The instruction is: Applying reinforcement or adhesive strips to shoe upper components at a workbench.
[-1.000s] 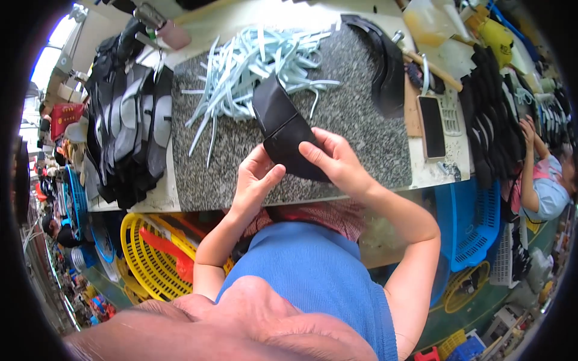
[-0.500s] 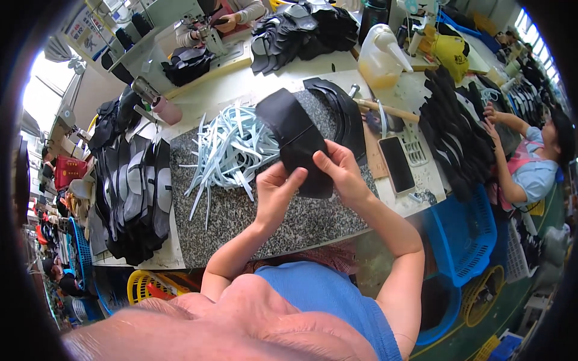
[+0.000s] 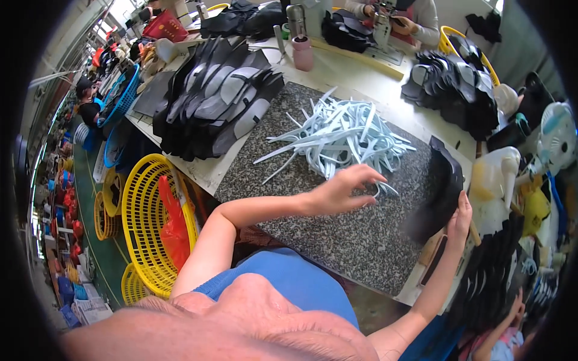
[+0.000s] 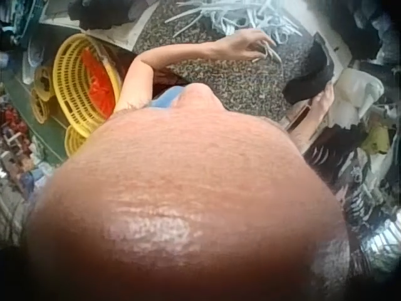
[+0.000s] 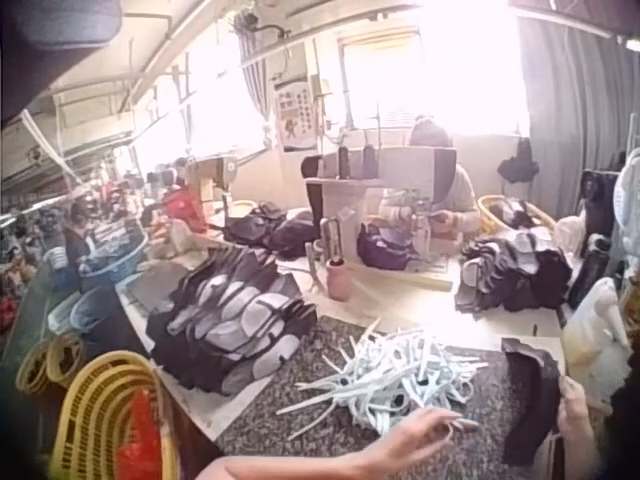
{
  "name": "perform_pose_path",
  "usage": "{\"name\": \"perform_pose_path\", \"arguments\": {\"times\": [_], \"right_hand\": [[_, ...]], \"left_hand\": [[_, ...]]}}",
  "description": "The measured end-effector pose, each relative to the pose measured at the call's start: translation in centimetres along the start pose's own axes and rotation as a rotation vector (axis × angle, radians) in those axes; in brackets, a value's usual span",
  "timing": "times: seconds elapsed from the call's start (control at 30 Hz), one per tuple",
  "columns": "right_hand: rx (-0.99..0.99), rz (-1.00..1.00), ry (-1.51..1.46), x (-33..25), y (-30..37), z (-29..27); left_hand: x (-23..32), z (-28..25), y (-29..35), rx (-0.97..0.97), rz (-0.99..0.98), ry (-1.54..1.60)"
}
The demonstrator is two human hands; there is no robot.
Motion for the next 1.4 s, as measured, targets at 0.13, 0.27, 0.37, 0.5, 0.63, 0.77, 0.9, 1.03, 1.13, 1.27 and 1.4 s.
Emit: {"name": "perform_pose_path", "arguments": {"times": [0.13,0.27,0.37,0.5,0.63,0.77,0.9,1.03,1.13,1.27,1.4], "right_hand": [[0.316,-0.239,0.842,2.7,-2.1,0.1],[0.566,-0.643,1.416,-0.1,1.2,5.4],[0.276,-0.786,1.274,-2.7,2.8,14.1],[-0.1,-0.795,1.098,-4.0,5.5,25.1],[-0.441,-0.909,1.02,-2.6,6.7,33.7],[-0.6,-1.197,1.217,0.0,6.0,38.3],[-0.537,-1.187,1.135,1.8,3.2,38.9],[-0.483,-0.772,1.034,-3.0,3.6,39.4],[-0.597,-0.794,1.2,-2.0,1.5,37.7],[-0.675,-0.66,1.332,-0.3,1.7,39.6],[-0.507,-0.728,1.047,-2.8,4.2,38.7]], "left_hand": [[-2.0,-12.4,-0.3,0.351,-0.027,-0.419],[-5.5,-26.4,-1.6,0.58,-0.036,-1.355],[-9.7,-34.5,-0.1,0.698,-0.598,-1.576],[-10.0,-34.6,-1.5,0.547,-0.816,-1.482],[-10.0,-33.7,0.1,0.781,-0.431,-1.405],[-6.0,-30.9,1.7,0.794,0.089,-1.263],[-0.6,-28.0,3.1,0.71,0.074,-1.143],[-1.3,-31.4,2.4,0.584,-0.434,-1.124],[-6.5,-36.5,1.9,0.498,-0.478,-0.96],[-8.2,-39.3,2.7,0.397,-0.582,-0.312],[-1.7,-37.5,1.7,0.698,-0.007,-0.258]]}}
Point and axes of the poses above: each hand's wrist, its own y-axis away from the middle knuckle, its own z-axis out of the palm, x = y × z, the point moved 1 cm from there along -y, towards the middle knuckle, and after that the axes turned 6 degrees about x, right-handed, at the moved point
